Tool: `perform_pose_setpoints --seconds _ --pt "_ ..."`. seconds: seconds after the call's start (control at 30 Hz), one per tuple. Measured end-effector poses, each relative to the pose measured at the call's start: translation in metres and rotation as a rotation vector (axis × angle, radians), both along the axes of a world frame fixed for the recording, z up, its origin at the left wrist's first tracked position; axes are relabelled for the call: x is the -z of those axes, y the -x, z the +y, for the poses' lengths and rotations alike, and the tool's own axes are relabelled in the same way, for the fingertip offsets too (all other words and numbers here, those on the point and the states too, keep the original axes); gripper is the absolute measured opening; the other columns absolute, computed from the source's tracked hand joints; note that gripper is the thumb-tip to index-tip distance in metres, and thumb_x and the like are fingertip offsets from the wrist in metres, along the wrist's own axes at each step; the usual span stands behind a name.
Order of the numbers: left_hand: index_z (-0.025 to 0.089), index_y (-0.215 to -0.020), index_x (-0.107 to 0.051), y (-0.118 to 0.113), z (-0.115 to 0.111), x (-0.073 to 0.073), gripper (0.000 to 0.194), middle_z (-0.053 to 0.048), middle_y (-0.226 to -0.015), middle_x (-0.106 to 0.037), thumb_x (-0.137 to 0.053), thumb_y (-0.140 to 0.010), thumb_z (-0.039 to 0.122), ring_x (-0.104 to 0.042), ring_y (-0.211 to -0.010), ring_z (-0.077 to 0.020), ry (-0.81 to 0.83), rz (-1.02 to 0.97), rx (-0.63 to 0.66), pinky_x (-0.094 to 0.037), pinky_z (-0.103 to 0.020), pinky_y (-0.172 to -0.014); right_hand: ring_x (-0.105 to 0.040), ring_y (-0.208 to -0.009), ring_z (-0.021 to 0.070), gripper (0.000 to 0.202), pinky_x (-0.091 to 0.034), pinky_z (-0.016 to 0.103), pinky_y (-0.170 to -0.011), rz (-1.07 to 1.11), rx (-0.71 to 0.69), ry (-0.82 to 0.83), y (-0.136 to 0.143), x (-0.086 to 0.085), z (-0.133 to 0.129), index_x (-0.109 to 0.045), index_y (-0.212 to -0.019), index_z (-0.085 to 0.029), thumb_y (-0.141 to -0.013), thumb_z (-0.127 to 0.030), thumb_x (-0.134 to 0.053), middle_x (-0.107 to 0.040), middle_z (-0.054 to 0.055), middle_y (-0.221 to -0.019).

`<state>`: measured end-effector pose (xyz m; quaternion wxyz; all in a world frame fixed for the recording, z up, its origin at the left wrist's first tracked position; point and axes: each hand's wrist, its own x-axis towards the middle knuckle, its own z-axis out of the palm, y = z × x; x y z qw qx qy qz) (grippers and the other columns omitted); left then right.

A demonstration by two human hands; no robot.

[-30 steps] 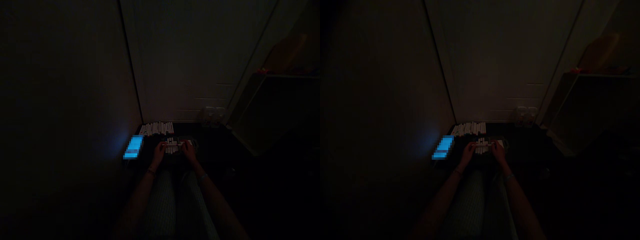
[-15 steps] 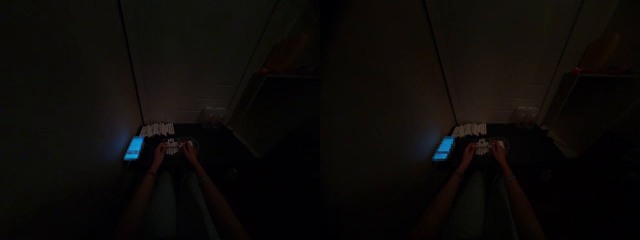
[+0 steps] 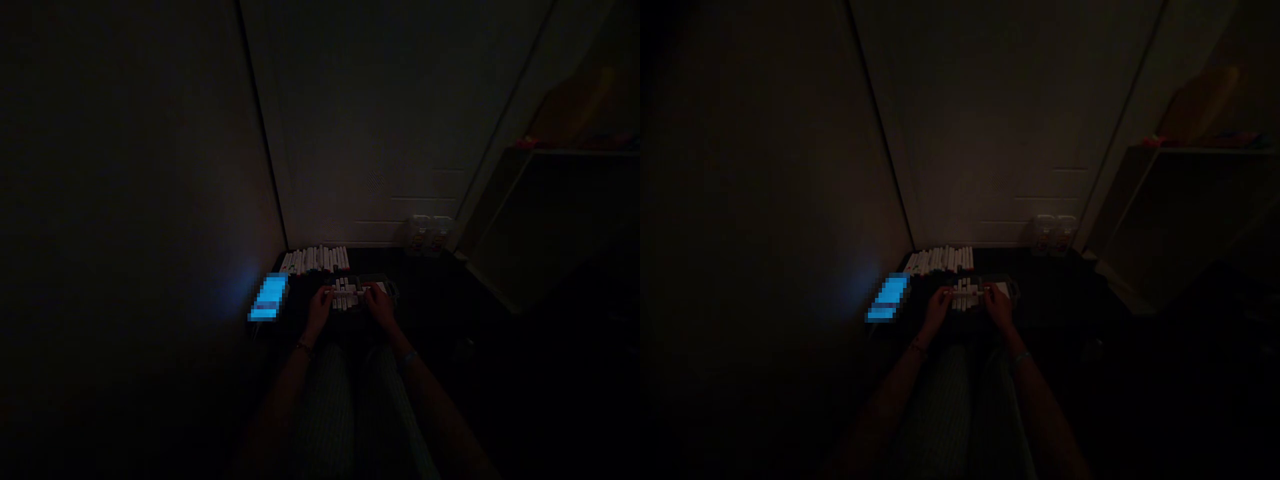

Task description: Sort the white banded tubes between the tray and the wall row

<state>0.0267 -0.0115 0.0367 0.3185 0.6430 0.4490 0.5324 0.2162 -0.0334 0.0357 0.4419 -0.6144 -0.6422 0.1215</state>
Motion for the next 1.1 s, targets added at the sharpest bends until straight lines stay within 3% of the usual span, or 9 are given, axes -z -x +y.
perform_pose_setpoints --seconds 0.43,0.77,1.1 --pt "0.017 -0.088 -0.055 -0.0003 0.0012 0.0013 0.023 -0.003 -0.085 -0.06 -0.044 -0.078 0.034 -0.054 -0.082 -0.0151 0.01 -0.015 -0.006 -0.042 -0.026 -0.074 -0.051 -0.062 0.0128 0.033 -0.034 0.021 -0.053 0.002 0.013 0.026 0.001 -0.0026 -0.0001 -0.055 -0.102 -0.024 -0.082 -0.033 -0.03 -0.058 -0.001 -0.069" --pt "0.017 -0.093 -0.052 0.0005 0.0042 0.0065 0.024 -0.002 -0.083 -0.058 -0.043 -0.078 0.034 -0.054 -0.076 -0.0127 0.032 -0.035 -0.022 -0.042 -0.023 -0.068 -0.052 -0.064 0.0114 0.031 -0.038 0.021 -0.058 0.052 -0.052 0.004 0.0027 -0.0045 -0.0013 -0.056 -0.099 -0.024 -0.081 -0.038 -0.036 -0.06 -0.001 -0.08" --pt "0.018 -0.087 -0.055 0.0007 0.0051 0.0069 0.023 -0.002 -0.081 -0.059 -0.043 -0.078 0.036 -0.054 -0.078 -0.0141 0.023 0.009 -0.039 -0.041 -0.024 -0.071 -0.053 -0.088 0.0146 0.032 -0.038 0.025 -0.075 0.009 -0.046 -0.028 0.004 -0.0054 -0.0007 -0.054 -0.101 -0.022 -0.085 -0.037 -0.03 -0.06 0.003 -0.097"
